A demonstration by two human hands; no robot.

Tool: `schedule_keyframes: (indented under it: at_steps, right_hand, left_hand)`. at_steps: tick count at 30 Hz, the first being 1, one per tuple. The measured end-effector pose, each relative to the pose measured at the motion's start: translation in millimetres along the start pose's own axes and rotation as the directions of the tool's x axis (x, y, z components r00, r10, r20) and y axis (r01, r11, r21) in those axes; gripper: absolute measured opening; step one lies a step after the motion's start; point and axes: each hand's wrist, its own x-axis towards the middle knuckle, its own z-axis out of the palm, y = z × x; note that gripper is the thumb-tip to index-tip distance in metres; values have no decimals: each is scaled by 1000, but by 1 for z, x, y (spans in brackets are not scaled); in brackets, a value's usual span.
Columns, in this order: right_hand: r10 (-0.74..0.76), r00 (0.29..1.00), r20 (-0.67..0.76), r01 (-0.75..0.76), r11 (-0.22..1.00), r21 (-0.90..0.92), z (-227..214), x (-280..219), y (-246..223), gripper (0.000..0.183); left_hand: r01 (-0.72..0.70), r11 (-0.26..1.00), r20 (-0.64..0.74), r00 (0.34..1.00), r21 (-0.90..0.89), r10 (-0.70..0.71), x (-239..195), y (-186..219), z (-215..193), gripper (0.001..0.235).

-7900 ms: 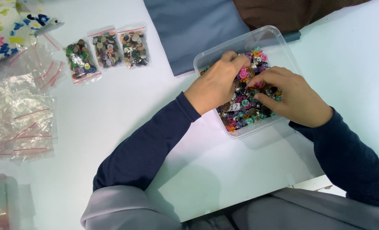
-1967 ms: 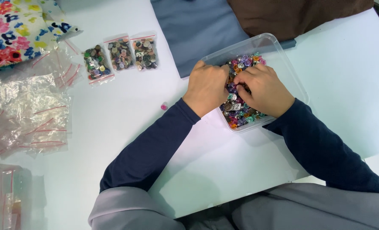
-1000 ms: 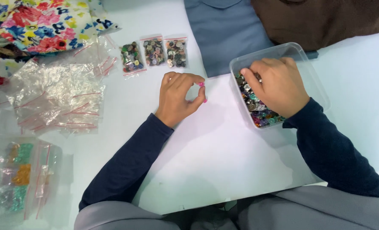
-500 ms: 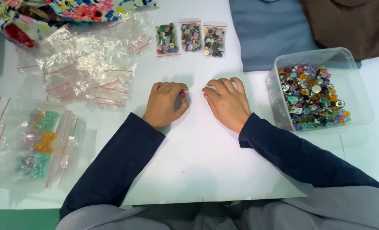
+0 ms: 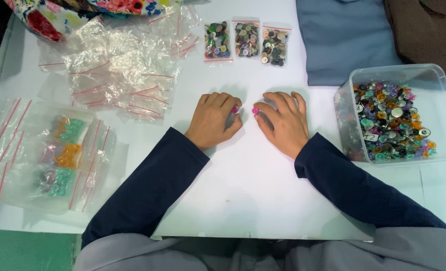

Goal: Sorting colored buttons from a large container into small plastic bags

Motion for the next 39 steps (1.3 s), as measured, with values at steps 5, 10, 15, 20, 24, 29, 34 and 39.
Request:
schedule_keyframes:
  at_steps: [5, 10, 15, 20, 24, 29, 34, 39]
  right_hand:
    - [-3, 1000, -2, 3, 1000, 6, 0, 0, -1, 21]
    - [16, 1000, 4, -16, 1000, 1, 2, -4, 1, 22]
    - [77, 997, -6, -77, 996, 42, -8, -2, 0, 34]
    - [217, 976, 12, -216, 967, 138, -22, -8, 4, 40]
    - [314, 948, 43, -317, 937, 147, -28, -18, 12, 42]
    - [324, 943, 71, -332, 926, 178, -26, -22, 17, 34]
    - [317, 942, 112, -333, 926, 178, -24, -23, 18, 19]
    - [327, 934, 142, -351, 914, 204, -22, -25, 21, 18]
  left_hand:
    - [6, 1000, 33, 999, 19, -7, 1, 0, -2, 22]
    - [2, 1000, 37, 999, 26, -3, 0, 1, -1, 22]
    - [11, 999, 32, 999, 47, -13, -1, 0, 2, 21]
    - [9, 999, 45, 999, 44, -11, 0, 0, 0, 22]
    - [-9, 998, 30, 1000, 57, 7, 0, 1, 0, 24]
    - [5, 998, 56, 998, 61, -8, 0, 1, -1, 23]
    - [19, 997, 64, 998, 77, -24, -1, -1, 3, 22]
    - [4, 986, 41, 999, 169, -11, 0, 3, 5, 38]
